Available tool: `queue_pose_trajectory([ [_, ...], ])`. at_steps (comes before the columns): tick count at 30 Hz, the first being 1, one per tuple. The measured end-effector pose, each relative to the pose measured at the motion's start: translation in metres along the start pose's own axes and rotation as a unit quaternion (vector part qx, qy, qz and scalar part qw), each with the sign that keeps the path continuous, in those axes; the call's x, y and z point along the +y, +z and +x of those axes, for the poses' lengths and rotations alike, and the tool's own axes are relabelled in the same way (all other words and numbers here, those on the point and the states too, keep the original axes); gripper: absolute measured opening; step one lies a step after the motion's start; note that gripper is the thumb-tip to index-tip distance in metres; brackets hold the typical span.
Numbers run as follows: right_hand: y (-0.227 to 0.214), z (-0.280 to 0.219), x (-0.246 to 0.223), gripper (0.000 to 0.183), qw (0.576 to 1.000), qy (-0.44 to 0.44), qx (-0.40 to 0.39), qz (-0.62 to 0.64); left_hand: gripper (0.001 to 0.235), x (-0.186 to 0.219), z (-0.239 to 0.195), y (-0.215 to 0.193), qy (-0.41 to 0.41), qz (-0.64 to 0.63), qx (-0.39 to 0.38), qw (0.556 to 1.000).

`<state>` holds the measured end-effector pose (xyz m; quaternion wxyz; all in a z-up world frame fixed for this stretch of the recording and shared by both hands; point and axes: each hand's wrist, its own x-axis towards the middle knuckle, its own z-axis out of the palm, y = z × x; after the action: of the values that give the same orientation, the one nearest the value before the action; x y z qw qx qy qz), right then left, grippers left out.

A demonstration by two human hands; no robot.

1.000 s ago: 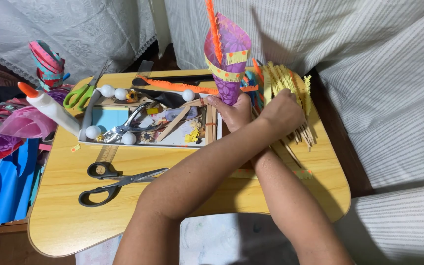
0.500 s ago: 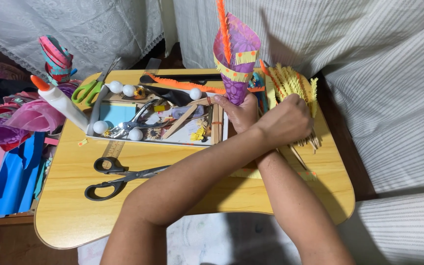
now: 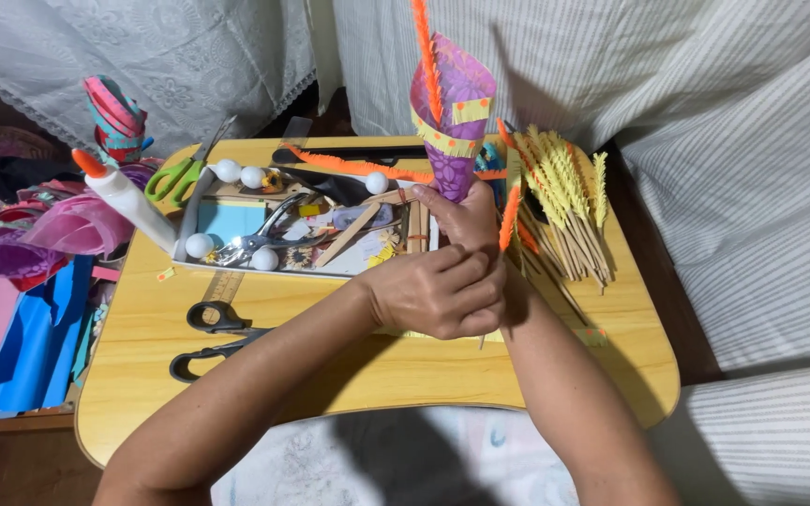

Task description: Decorating a purple paper cone with yellow paper fringe and filling it with colorful paper decorations.

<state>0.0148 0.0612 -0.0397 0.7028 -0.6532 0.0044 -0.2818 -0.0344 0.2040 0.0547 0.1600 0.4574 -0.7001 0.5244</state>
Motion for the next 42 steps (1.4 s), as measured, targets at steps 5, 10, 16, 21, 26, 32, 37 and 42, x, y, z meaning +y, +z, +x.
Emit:
queue_pose_trajectory([
  [5,0.003,-0.005,-0.015,0.025,1.0,-0.008,-0.003,-0.002,0.014,0.003,-0.005,-0.007,-0.009,-0.03,-0.043,0.999],
  [10,0.001,-0.002,-0.012,0.022,1.0,-0.004,0.003,-0.014,0.011,0.003,0.004,-0.012,-0.03,-0.099,-0.1,0.99],
  [16,-0.001,-0.001,-0.006,0.022,1.0,-0.001,0.007,0.001,0.006,0.024,0.001,0.022,-0.195,-0.123,-0.132,0.964],
  [21,0.002,-0.001,-0.015,0.02,0.999,0.032,0.008,-0.009,0.006,0.024,0.023,0.013,-0.384,-0.137,-0.244,0.88],
  [26,0.02,-0.021,-0.071,0.019,0.995,0.076,0.045,-0.037,0.011,0.014,0.028,0.005,-0.399,-0.118,-0.25,0.874],
  [32,0.005,-0.019,-0.06,0.013,0.998,0.017,-0.009,-0.065,0.013,-0.061,0.069,-0.054,-0.458,-0.216,-0.029,0.862],
  [37,0.003,-0.014,-0.044,0.014,0.997,0.058,-0.022,-0.042,0.006,-0.133,0.069,-0.051,-0.437,-0.085,0.116,0.888],
  [42,0.001,-0.012,-0.036,0.024,0.997,0.068,-0.018,-0.01,0.02,-0.17,0.047,-0.004,-0.475,0.012,0.03,0.879],
])
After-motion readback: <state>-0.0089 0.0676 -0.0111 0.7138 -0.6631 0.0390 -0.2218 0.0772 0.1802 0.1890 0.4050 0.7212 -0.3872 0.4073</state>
